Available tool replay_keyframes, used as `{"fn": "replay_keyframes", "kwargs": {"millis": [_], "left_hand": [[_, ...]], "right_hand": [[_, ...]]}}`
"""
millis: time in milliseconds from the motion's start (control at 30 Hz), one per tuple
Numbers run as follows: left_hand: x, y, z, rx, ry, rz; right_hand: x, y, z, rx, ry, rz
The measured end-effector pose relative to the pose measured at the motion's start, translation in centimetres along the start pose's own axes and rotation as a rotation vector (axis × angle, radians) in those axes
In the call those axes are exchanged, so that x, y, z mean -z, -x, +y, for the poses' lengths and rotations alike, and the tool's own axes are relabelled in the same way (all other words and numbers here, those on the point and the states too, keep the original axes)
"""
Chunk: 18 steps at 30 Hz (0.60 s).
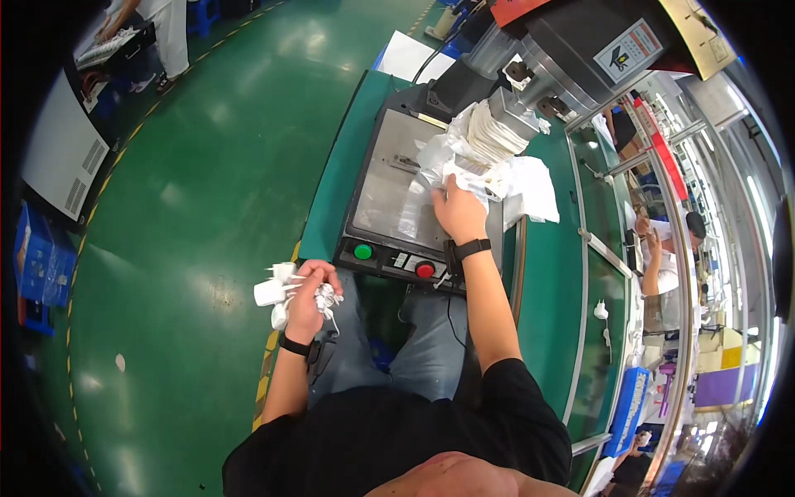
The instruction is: The person picks up a power adapter from the conveyor belt, places it into a plastic bag on the machine, and presses the buttons to seal it. They then remove the sealed bag, place it back onto the conveyor belt, and repeat the process.
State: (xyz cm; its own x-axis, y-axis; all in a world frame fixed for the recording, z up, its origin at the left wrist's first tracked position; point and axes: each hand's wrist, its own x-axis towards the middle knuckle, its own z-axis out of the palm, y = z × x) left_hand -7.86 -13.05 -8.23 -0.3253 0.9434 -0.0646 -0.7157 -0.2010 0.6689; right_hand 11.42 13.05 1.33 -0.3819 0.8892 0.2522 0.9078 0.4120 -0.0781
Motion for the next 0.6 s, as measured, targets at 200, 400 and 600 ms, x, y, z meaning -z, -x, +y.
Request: {"fn": "replay_keyframes", "kwargs": {"millis": [200, 400, 600], "left_hand": [[-2.5, -4.2, -1.6, -0.068, -0.229, -0.119], [-1.3, -6.0, -3.5, -0.091, -0.468, -0.119], [-3.0, -6.8, -4.5, -0.196, -0.563, -0.128]], "right_hand": [[0.9, -0.2, 5.0, 0.184, -0.22, -0.039], [2.6, 10.5, 7.7, -0.317, -0.854, -0.017], [-3.8, 19.8, 10.0, -0.402, -0.895, 0.083]]}}
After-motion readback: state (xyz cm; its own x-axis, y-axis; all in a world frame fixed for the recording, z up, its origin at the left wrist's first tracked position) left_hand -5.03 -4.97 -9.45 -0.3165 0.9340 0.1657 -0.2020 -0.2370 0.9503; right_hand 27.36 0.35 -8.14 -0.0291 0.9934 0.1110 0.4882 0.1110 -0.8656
